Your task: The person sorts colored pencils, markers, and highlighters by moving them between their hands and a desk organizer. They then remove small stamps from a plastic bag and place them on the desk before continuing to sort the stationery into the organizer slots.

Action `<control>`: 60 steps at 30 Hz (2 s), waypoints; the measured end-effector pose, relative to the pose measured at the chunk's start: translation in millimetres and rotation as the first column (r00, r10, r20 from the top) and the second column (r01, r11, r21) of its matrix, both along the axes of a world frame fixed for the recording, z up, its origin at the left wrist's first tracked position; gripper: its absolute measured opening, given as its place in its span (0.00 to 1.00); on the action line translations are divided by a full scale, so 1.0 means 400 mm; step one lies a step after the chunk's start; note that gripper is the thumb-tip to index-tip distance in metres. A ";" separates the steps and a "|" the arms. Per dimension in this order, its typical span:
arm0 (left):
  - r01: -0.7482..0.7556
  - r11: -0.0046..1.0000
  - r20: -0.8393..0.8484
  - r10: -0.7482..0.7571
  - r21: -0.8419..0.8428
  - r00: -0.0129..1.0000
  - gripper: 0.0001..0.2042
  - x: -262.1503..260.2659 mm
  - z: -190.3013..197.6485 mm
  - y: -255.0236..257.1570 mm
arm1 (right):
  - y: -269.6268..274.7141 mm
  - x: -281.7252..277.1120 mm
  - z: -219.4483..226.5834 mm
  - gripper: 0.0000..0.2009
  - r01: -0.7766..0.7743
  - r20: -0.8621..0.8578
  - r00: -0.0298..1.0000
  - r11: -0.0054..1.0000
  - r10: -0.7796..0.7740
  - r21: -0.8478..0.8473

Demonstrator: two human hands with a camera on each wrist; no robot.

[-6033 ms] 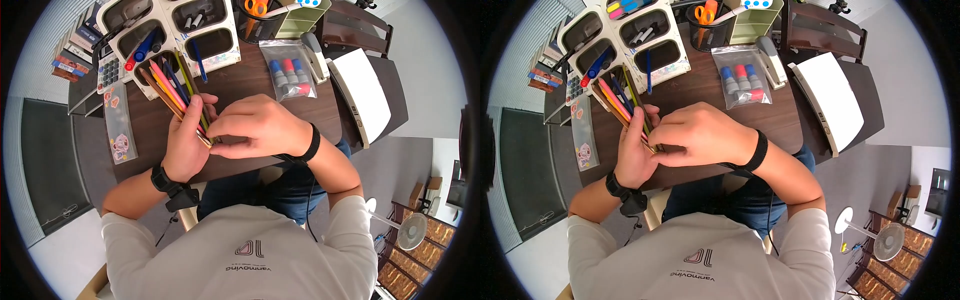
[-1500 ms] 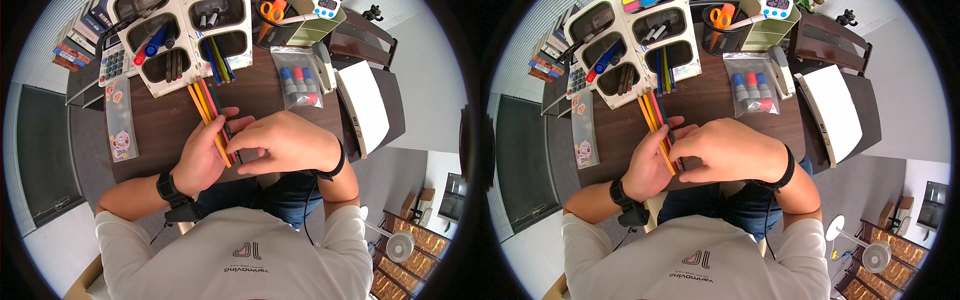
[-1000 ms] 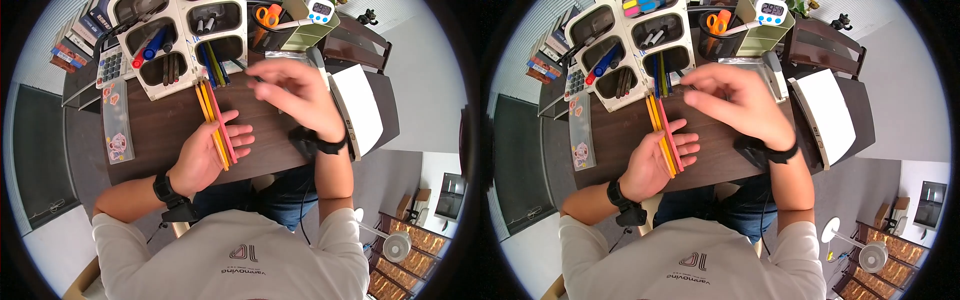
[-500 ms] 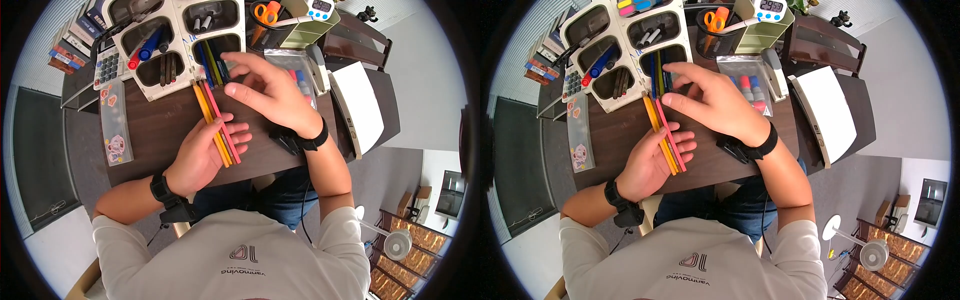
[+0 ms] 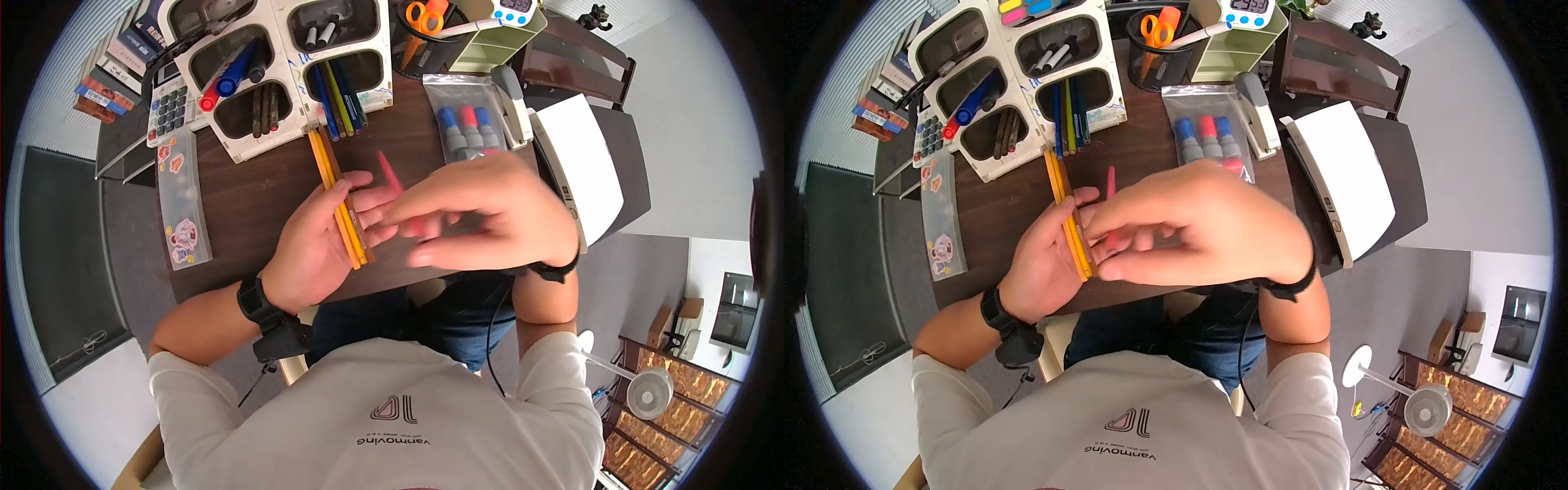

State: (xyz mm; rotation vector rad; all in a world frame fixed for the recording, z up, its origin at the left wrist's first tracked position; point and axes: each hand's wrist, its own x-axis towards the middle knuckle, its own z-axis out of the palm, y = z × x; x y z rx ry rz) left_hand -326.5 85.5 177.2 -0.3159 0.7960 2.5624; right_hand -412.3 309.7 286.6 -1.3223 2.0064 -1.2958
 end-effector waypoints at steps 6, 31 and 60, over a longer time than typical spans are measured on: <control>0.055 0.998 0.044 -0.054 -0.021 0.998 0.23 0.003 0.019 0.002 | 0.034 -0.032 -0.004 0.12 0.201 -0.123 0.964 0.949 -0.236 -0.242; 0.051 0.997 -0.005 -0.051 -0.055 0.999 0.23 0.000 0.013 0.000 | -0.102 -0.094 -0.168 0.25 0.354 0.093 0.933 0.933 -0.348 -0.061; 0.024 1.000 -0.017 -0.024 -0.010 1.000 0.23 -0.012 0.015 -0.005 | 0.046 -0.058 -0.028 0.19 -0.061 0.223 0.961 0.908 0.166 -0.414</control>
